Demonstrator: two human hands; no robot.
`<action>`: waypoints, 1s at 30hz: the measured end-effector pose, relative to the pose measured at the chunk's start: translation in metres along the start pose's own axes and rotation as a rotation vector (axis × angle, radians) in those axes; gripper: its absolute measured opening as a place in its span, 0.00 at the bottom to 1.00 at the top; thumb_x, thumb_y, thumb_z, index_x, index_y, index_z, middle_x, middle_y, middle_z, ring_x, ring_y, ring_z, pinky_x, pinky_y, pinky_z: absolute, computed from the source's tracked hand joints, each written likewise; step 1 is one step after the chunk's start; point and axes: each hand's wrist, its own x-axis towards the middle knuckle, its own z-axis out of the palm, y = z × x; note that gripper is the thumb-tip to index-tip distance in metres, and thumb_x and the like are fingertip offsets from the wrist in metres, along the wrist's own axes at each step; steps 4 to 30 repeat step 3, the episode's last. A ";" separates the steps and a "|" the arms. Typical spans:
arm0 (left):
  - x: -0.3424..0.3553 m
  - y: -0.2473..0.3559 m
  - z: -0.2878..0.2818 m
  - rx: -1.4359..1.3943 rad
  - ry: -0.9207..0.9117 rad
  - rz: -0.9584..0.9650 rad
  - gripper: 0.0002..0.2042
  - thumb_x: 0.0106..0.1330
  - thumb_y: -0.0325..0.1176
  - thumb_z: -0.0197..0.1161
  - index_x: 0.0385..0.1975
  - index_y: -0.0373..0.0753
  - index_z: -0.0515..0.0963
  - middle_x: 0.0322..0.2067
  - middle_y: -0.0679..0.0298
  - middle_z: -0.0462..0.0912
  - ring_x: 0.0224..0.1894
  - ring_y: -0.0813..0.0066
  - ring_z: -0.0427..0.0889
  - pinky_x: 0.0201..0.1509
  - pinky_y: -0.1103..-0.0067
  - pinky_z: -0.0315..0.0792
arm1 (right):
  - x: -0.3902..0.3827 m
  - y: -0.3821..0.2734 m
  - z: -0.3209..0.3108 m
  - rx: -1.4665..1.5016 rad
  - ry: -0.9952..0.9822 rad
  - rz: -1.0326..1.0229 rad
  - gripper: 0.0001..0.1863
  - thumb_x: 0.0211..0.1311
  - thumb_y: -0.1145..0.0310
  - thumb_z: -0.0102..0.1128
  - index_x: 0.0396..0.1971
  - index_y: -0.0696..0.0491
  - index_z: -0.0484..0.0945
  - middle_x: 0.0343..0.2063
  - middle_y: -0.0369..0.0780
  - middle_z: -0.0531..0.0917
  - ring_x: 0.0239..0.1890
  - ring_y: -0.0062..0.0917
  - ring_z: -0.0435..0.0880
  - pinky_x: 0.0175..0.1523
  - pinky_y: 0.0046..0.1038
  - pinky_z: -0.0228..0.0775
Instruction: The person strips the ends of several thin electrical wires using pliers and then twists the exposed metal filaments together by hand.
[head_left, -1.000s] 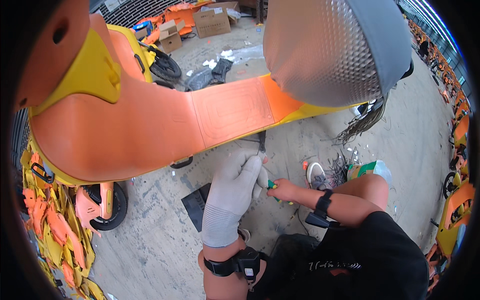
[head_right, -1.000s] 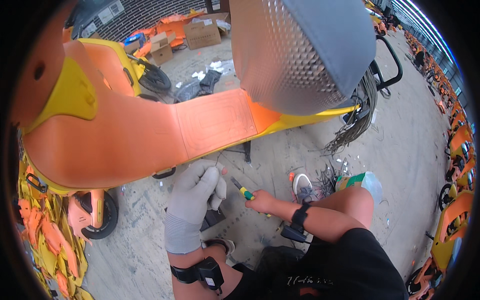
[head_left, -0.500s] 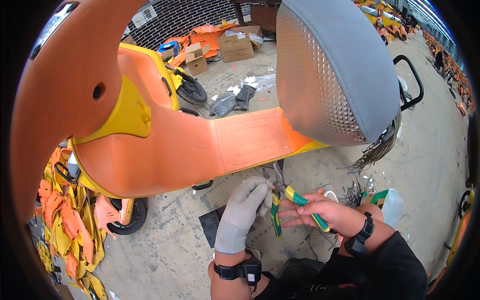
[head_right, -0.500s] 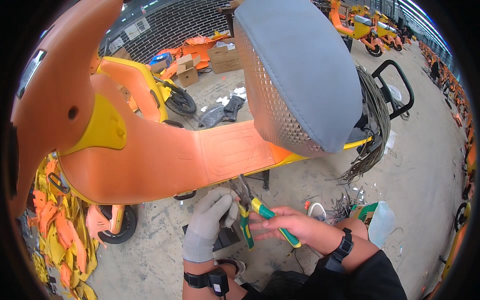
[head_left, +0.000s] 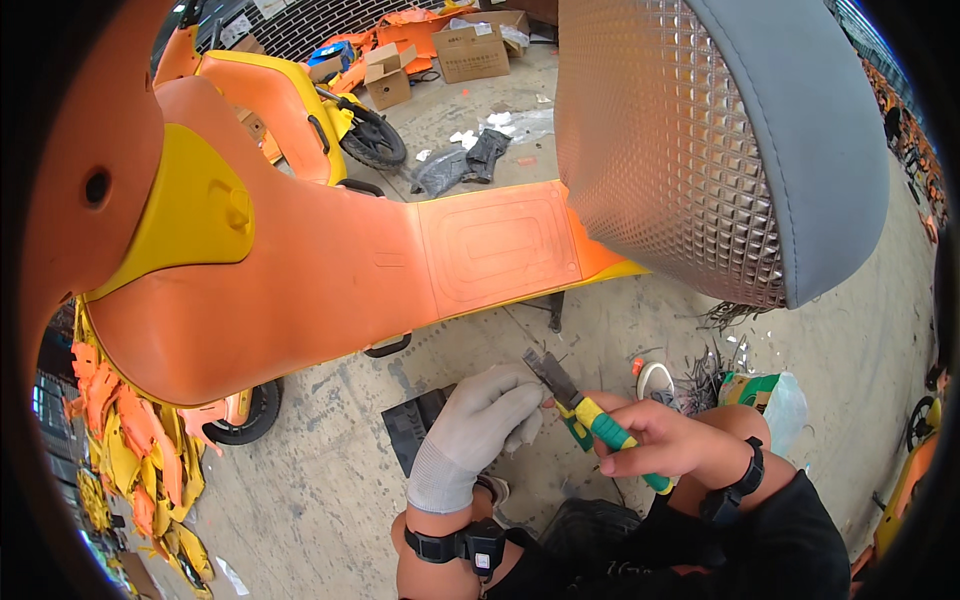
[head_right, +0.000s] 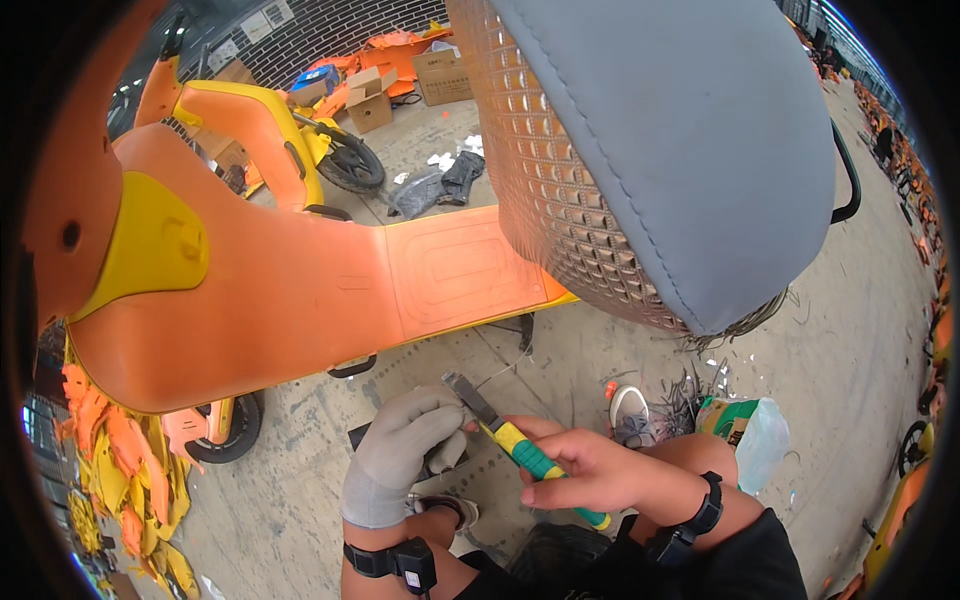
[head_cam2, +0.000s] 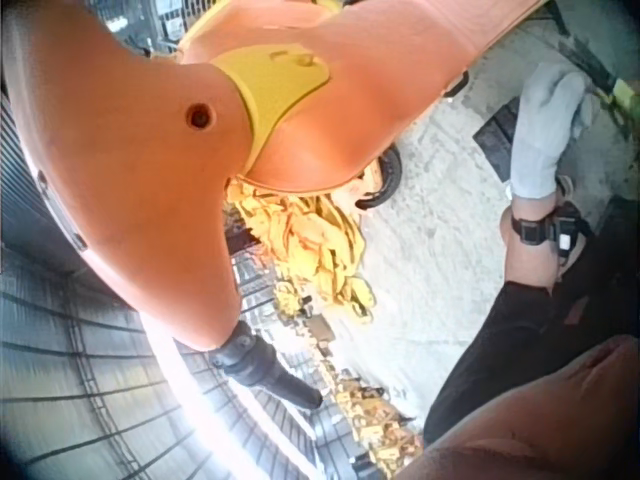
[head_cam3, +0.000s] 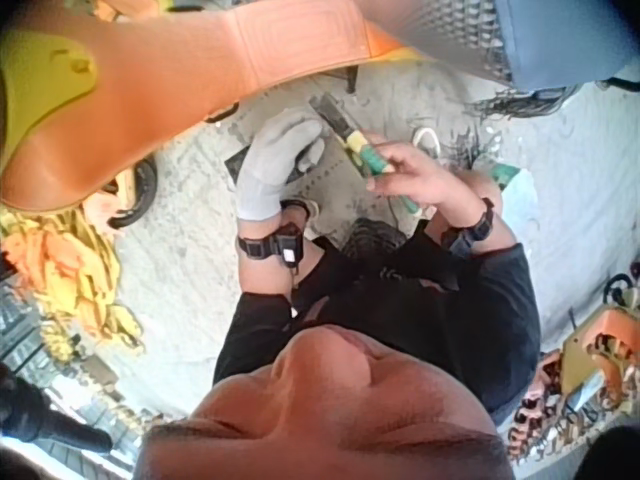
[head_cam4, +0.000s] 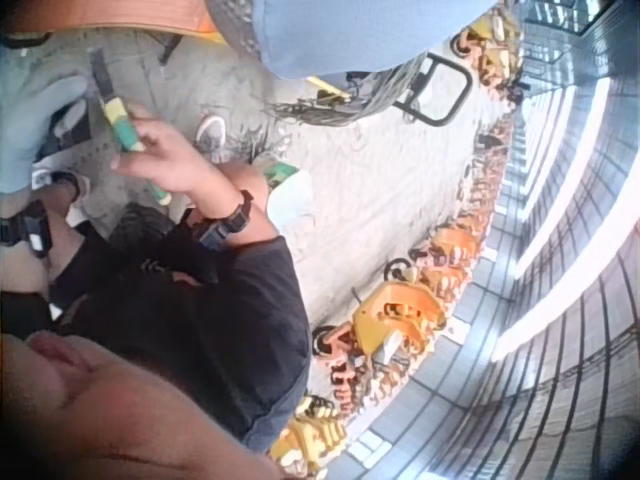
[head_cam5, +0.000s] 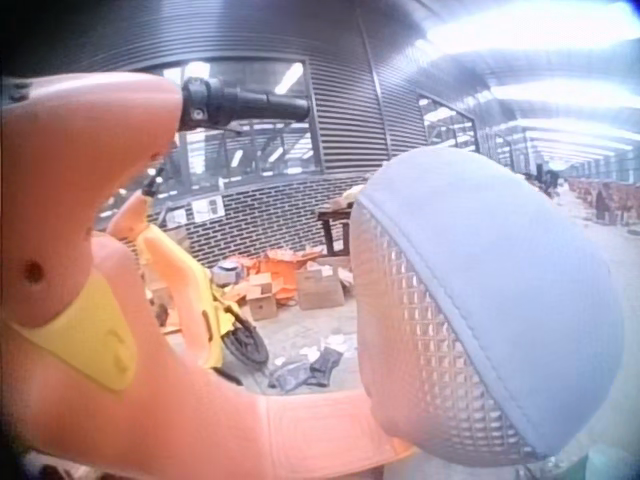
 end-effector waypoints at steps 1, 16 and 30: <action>0.001 0.001 0.001 0.016 0.000 -0.012 0.11 0.70 0.33 0.54 0.32 0.33 0.79 0.18 0.67 0.74 0.20 0.83 0.70 0.24 0.84 0.63 | 0.001 0.000 0.000 -0.032 0.017 -0.021 0.05 0.63 0.71 0.64 0.32 0.56 0.78 0.69 0.45 0.62 0.71 0.29 0.60 0.67 0.28 0.54; 0.003 0.003 0.000 0.033 -0.019 -0.017 0.11 0.70 0.34 0.54 0.33 0.33 0.79 0.19 0.66 0.74 0.20 0.82 0.70 0.24 0.84 0.63 | 0.003 -0.001 0.001 -0.103 0.049 -0.069 0.05 0.63 0.71 0.63 0.32 0.56 0.78 0.69 0.44 0.62 0.72 0.32 0.59 0.67 0.28 0.53; 0.003 0.003 0.000 0.033 -0.019 -0.017 0.11 0.70 0.34 0.54 0.33 0.33 0.79 0.19 0.66 0.74 0.20 0.82 0.70 0.24 0.84 0.63 | 0.003 -0.001 0.001 -0.103 0.049 -0.069 0.05 0.63 0.71 0.63 0.32 0.56 0.78 0.69 0.44 0.62 0.72 0.32 0.59 0.67 0.28 0.53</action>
